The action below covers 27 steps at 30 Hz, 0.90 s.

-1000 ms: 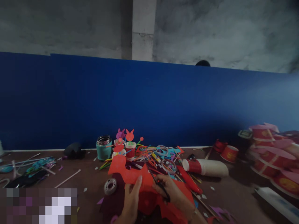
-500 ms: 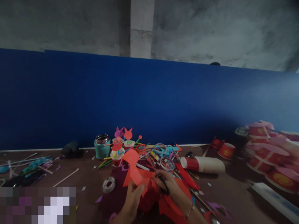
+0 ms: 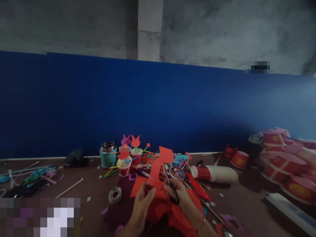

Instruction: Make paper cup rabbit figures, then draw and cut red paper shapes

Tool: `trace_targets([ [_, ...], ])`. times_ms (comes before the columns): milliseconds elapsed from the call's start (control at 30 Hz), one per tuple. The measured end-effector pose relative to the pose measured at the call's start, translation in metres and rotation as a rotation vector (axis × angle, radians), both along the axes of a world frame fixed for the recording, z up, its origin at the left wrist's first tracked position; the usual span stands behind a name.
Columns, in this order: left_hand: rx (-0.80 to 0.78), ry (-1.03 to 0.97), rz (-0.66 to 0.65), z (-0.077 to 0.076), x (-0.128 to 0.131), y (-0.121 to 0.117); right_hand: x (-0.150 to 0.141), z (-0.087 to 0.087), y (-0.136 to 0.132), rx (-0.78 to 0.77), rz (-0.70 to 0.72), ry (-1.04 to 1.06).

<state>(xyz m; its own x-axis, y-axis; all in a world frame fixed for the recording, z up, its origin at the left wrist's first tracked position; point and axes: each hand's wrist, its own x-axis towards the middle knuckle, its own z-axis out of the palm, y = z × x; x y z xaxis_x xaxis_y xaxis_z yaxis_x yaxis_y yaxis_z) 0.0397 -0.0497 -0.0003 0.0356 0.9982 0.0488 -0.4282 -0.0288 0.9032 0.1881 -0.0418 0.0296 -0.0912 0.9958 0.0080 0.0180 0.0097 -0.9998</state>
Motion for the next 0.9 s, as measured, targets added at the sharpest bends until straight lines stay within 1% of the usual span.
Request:
trace_targets([
  [67,0.028,0.051,0.016,0.003,0.002,0.0,-0.005,0.001,-0.001,0.015,-0.035,0.046],
  [167,0.003,0.067,0.102,0.01,0.003,-0.001,-0.007,0.004,-0.005,-0.028,0.016,0.059],
  [233,-0.022,0.052,0.156,0.016,0.002,-0.003,-0.002,0.007,-0.008,-0.044,0.11,0.031],
  [300,-0.04,0.049,0.227,0.021,0.001,-0.003,0.008,0.011,-0.009,-0.065,0.266,-0.012],
  [367,-0.044,0.05,0.274,0.022,0.0,-0.002,0.018,0.013,-0.009,-0.122,0.43,-0.079],
  [433,-0.048,0.037,0.275,0.021,-0.001,-0.002,0.026,0.014,-0.009,-0.155,0.5,-0.116],
  [500,-0.054,0.014,0.251,0.021,-0.001,-0.001,0.029,0.015,-0.01,-0.183,0.514,-0.123],
  [633,-0.067,-0.007,0.21,0.022,0.0,-0.001,0.022,0.018,-0.012,-0.235,0.546,-0.142],
  [733,-0.097,-0.036,0.213,0.022,0.001,-0.001,0.017,0.017,-0.013,-0.23,0.566,-0.15],
  [900,-0.108,-0.062,0.183,0.023,0.002,-0.001,0.017,0.012,-0.013,-0.225,0.549,-0.13],
])
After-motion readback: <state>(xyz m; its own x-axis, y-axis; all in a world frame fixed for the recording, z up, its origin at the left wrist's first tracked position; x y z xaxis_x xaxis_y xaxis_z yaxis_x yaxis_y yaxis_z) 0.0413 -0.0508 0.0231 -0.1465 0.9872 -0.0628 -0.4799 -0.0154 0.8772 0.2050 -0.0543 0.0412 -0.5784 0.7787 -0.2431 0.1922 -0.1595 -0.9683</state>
